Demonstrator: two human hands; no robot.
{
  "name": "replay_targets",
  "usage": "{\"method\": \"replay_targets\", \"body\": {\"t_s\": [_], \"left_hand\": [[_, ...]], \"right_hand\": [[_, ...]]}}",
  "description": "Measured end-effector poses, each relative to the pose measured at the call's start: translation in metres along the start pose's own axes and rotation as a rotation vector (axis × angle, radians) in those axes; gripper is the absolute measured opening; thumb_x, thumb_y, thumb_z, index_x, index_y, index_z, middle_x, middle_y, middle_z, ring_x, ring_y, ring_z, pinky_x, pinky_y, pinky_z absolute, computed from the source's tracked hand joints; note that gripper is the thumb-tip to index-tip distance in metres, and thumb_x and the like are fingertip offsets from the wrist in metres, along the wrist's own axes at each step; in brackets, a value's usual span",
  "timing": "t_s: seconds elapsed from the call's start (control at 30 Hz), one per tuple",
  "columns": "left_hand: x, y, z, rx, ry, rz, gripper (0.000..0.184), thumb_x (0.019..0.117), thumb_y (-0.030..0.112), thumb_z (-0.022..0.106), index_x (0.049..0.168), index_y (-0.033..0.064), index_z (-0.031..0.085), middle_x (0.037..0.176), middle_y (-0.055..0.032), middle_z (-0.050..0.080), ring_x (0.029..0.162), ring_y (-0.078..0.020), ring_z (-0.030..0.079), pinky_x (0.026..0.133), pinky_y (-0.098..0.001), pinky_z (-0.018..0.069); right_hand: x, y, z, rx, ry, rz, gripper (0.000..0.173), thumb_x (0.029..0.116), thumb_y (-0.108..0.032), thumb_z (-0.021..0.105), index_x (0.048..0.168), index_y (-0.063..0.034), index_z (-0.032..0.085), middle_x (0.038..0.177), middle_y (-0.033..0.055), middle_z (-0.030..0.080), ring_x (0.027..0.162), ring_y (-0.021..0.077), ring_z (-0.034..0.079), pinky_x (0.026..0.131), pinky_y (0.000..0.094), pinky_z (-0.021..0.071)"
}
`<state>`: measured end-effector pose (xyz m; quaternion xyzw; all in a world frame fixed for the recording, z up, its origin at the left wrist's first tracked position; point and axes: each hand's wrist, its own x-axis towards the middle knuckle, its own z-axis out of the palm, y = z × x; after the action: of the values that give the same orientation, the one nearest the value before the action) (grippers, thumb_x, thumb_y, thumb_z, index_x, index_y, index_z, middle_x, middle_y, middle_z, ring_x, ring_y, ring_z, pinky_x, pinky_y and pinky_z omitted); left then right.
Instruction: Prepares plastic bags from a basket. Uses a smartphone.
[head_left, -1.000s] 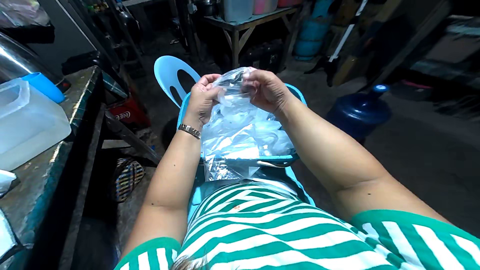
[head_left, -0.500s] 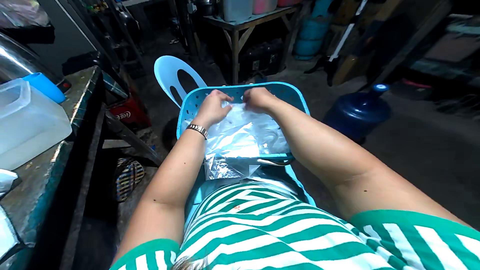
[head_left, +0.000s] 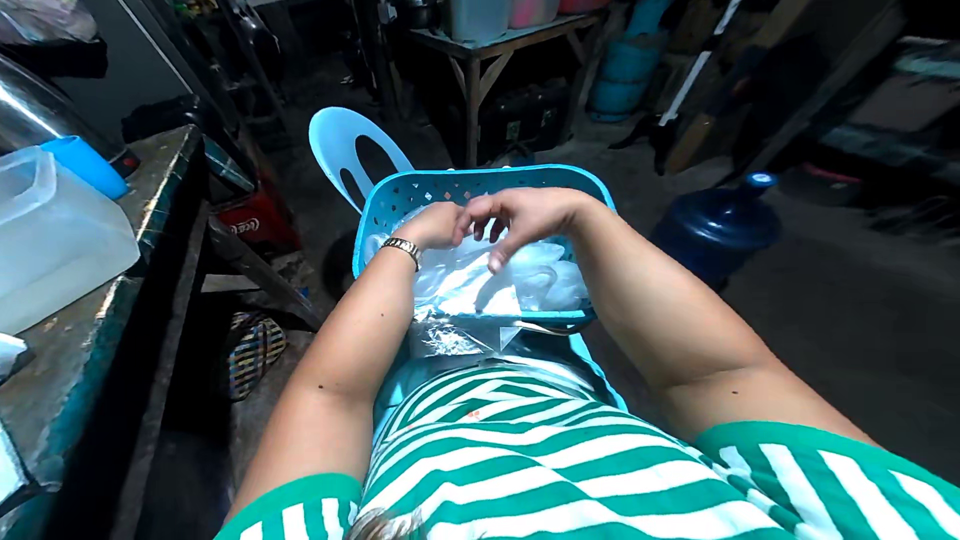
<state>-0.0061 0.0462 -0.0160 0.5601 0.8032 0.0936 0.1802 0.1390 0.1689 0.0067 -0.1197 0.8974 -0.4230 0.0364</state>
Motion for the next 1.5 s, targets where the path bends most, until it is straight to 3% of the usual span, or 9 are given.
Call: {"method": "replay_targets", "body": {"t_s": [0.1, 0.3, 0.6, 0.77, 0.93, 1.1, 1.27, 1.37, 1.5], "left_hand": [[-0.002, -0.002, -0.003, -0.098, 0.076, -0.006, 0.031, 0.1049, 0.012, 0.055, 0.132, 0.0017, 0.066, 0.131, -0.0229, 0.065, 0.126, -0.037, 0.06, 0.109, -0.0566, 0.0416], [-0.006, -0.001, -0.006, -0.249, 0.277, 0.071, 0.04, 0.1058, 0.02, 0.057, 0.14, 0.0003, 0.058, 0.141, -0.0193, 0.06, 0.134, -0.032, 0.054, 0.115, -0.0492, 0.0379], [-0.016, -0.016, -0.015, -0.853, 0.489, 0.176, 0.056, 0.1105, 0.042, 0.029, 0.142, 0.0041, 0.055, 0.139, -0.0083, 0.061, 0.127, -0.0151, 0.057, 0.103, -0.0371, 0.0454], [-0.019, -0.015, -0.01, -0.63, 0.545, 0.327, 0.06, 0.0859, -0.008, 0.056, 0.145, 0.0012, 0.052, 0.152, -0.0127, 0.05, 0.138, -0.0218, 0.048, 0.109, -0.0387, 0.0429], [-0.019, -0.013, -0.005, -0.335, 0.405, 0.365, 0.122, 0.0639, 0.009, 0.093, 0.163, 0.0096, 0.022, 0.17, -0.0137, 0.017, 0.153, -0.0376, 0.022, 0.121, -0.0543, 0.0238], [-0.016, -0.013, -0.001, -0.434, 0.649, 0.489, 0.027, 0.0972, 0.022, 0.066, 0.118, 0.0077, 0.077, 0.153, -0.0175, 0.048, 0.145, -0.033, 0.039, 0.12, -0.0468, 0.0289], [-0.021, -0.007, -0.005, -0.837, 0.718, 0.403, 0.033, 0.1093, 0.015, 0.043, 0.118, -0.0046, 0.068, 0.116, -0.0081, 0.072, 0.114, -0.0077, 0.063, 0.106, -0.0308, 0.0476], [-0.02, -0.007, -0.006, -0.894, 0.772, 0.312, 0.032, 0.1099, 0.017, 0.044, 0.112, -0.0046, 0.068, 0.101, -0.0058, 0.073, 0.096, -0.0069, 0.067, 0.094, -0.0293, 0.0535], [-0.019, -0.007, -0.005, -0.83, 0.755, 0.229, 0.031, 0.1091, 0.019, 0.048, 0.106, -0.0024, 0.07, 0.091, -0.0021, 0.071, 0.081, -0.0036, 0.065, 0.082, -0.0255, 0.0551]], "right_hand": [[0.006, 0.009, 0.008, -0.122, -0.178, -0.02, 0.05, 0.0689, 0.0, 0.091, 0.115, -0.0018, 0.072, 0.123, 0.0207, 0.062, 0.113, 0.0336, 0.058, 0.092, 0.0491, 0.0497], [0.014, 0.005, 0.001, -0.272, -0.096, 0.129, 0.009, 0.0951, -0.005, 0.071, 0.101, 0.0018, 0.074, 0.088, 0.0121, 0.07, 0.082, 0.0192, 0.063, 0.083, 0.042, 0.0518], [0.008, 0.027, -0.026, 0.611, 0.515, 0.134, 0.023, 0.1025, -0.006, 0.045, 0.092, -0.0086, 0.065, 0.075, -0.0042, 0.065, 0.066, 0.0044, 0.062, 0.066, 0.0241, 0.0558], [0.01, 0.025, -0.031, 0.932, 0.831, 0.215, 0.017, 0.0981, -0.007, 0.043, 0.098, -0.0085, 0.06, 0.076, 0.0, 0.064, 0.068, 0.0095, 0.064, 0.065, 0.0265, 0.0565], [0.014, 0.033, -0.035, 1.186, 0.95, 0.199, 0.014, 0.1039, -0.011, 0.039, 0.107, -0.0083, 0.052, 0.087, 0.0046, 0.062, 0.076, 0.0122, 0.065, 0.071, 0.0284, 0.0575], [0.013, 0.031, -0.032, 1.079, 0.924, 0.293, 0.019, 0.1023, -0.01, 0.04, 0.108, -0.0052, 0.057, 0.085, 0.0047, 0.065, 0.071, 0.0124, 0.065, 0.065, 0.0277, 0.0567], [0.014, 0.031, -0.029, 0.666, 0.809, 0.462, 0.019, 0.1037, -0.02, 0.049, 0.107, -0.0071, 0.063, 0.089, 0.0038, 0.066, 0.075, 0.0128, 0.064, 0.068, 0.0316, 0.0558], [0.013, 0.039, -0.028, 0.185, 0.801, 0.423, 0.032, 0.1064, -0.022, 0.049, 0.116, -0.0011, 0.071, 0.112, 0.0188, 0.068, 0.103, 0.0289, 0.063, 0.09, 0.0525, 0.0484], [0.01, 0.032, -0.025, 0.286, 0.914, -0.038, 0.047, 0.1111, -0.036, 0.035, 0.129, -0.0019, 0.061, 0.119, 0.0057, 0.067, 0.106, 0.01, 0.063, 0.094, 0.0314, 0.0503]]}}
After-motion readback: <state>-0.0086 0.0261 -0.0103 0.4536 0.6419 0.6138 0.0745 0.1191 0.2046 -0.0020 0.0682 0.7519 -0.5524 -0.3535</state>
